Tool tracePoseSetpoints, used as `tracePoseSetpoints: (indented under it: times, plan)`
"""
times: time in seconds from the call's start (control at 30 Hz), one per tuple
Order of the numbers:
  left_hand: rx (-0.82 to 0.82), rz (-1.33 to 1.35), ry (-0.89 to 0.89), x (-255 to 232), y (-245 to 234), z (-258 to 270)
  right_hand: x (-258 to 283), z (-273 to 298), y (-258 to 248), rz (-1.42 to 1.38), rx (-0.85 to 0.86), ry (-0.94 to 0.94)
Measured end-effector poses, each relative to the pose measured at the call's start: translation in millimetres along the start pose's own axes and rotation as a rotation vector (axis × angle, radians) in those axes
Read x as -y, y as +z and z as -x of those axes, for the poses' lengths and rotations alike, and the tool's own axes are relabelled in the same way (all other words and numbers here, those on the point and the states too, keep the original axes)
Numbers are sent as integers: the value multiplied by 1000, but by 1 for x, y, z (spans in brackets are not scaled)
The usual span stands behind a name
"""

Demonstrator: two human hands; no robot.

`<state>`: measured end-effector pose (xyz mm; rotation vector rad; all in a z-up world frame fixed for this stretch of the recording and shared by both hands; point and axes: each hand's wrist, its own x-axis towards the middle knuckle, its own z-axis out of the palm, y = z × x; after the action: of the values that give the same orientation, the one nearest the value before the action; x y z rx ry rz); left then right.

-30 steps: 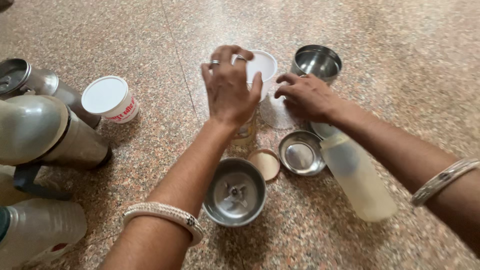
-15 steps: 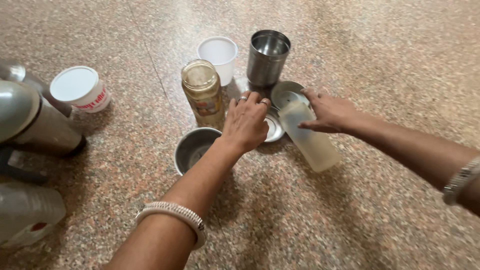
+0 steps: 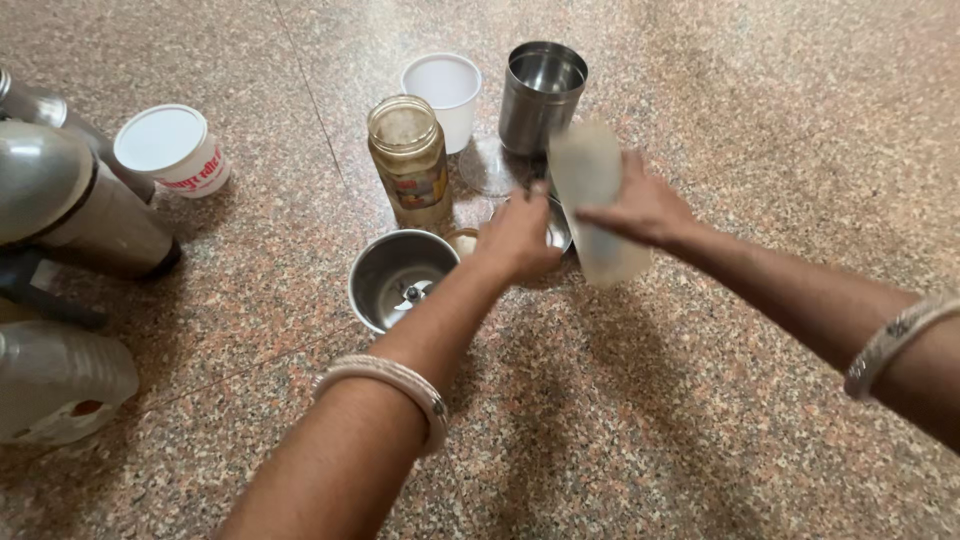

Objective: The person sits on the floor and handles several household containers. They open a plastic jar, remove its lid, and place the lid aside. They then pick up a metal blender jar, remove its lid, and set it down. The person continues to open and close various containers, including plastic and metal jars, and arranges them on the floor.

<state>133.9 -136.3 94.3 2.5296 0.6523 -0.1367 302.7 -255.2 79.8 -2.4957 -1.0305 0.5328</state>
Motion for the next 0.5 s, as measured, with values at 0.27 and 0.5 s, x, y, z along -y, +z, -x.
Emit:
tracePoseSetpoints:
  times: [0.27, 0.5]
  plan:
    - [-145, 457, -35, 27, -10, -45, 53, -41, 2, -404, -127, -171]
    - [-341, 506, 25, 51, 4, -76, 65, -57, 22, -616, -3, -189]
